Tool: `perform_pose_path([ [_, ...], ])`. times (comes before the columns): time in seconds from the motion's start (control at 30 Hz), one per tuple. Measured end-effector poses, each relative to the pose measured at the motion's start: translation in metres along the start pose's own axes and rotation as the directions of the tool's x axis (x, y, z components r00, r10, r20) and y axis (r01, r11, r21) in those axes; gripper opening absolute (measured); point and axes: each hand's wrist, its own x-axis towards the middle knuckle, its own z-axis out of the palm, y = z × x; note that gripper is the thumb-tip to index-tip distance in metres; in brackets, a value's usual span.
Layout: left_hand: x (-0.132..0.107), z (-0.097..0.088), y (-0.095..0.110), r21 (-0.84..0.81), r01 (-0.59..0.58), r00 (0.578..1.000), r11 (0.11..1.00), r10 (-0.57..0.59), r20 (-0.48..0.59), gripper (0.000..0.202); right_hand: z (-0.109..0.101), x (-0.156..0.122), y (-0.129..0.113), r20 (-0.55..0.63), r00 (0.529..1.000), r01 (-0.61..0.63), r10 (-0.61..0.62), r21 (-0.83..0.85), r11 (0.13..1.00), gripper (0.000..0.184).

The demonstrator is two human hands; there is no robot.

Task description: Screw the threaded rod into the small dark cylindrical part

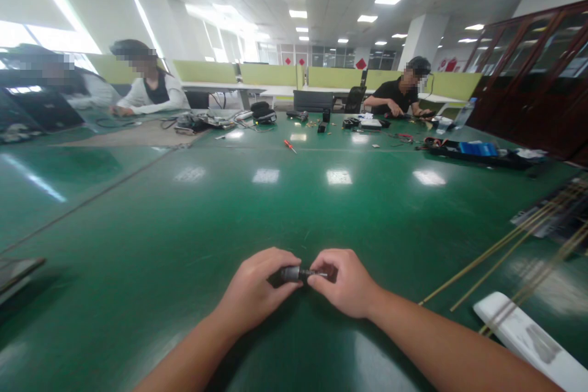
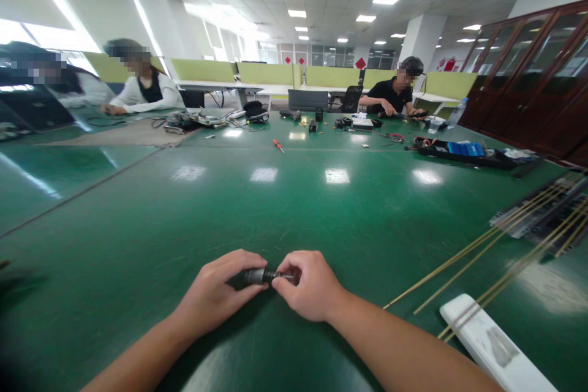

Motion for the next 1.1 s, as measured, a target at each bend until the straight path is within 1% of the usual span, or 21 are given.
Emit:
perform_pose_path([
  [0.33,-0.0002,-0.0009,-0.0009,-0.006,0.009,1.000,1.000,-0.009,-0.001,0.019,0.0001,0.0000,0.0006,-0.003,1.000,-0.010,0.010,0.003,1.000,0.005],
  [0.67,0.0014,-0.0031,0.0003,0.008,-0.008,1.000,1.000,0.008,-0.025,0.018,-0.0007,0.0010,0.0003,-0.014,1.000,-0.005,0.005,0.002,1.000,0.004],
  [0.97,-0.0014,-0.0032,-0.0037,0.021,0.004,0.998,1.000,-0.003,-0.055,0.019,0.0003,-0.0003,-0.0018,-0.029,0.999,-0.022,0.023,0.029,0.999,0.006],
  [1.1,-0.0023,-0.0031,-0.0058,0.023,0.028,0.999,0.999,-0.027,-0.047,0.021,0.0002,0.0012,-0.0029,-0.037,0.999,-0.025,0.026,0.035,0.999,0.008],
])
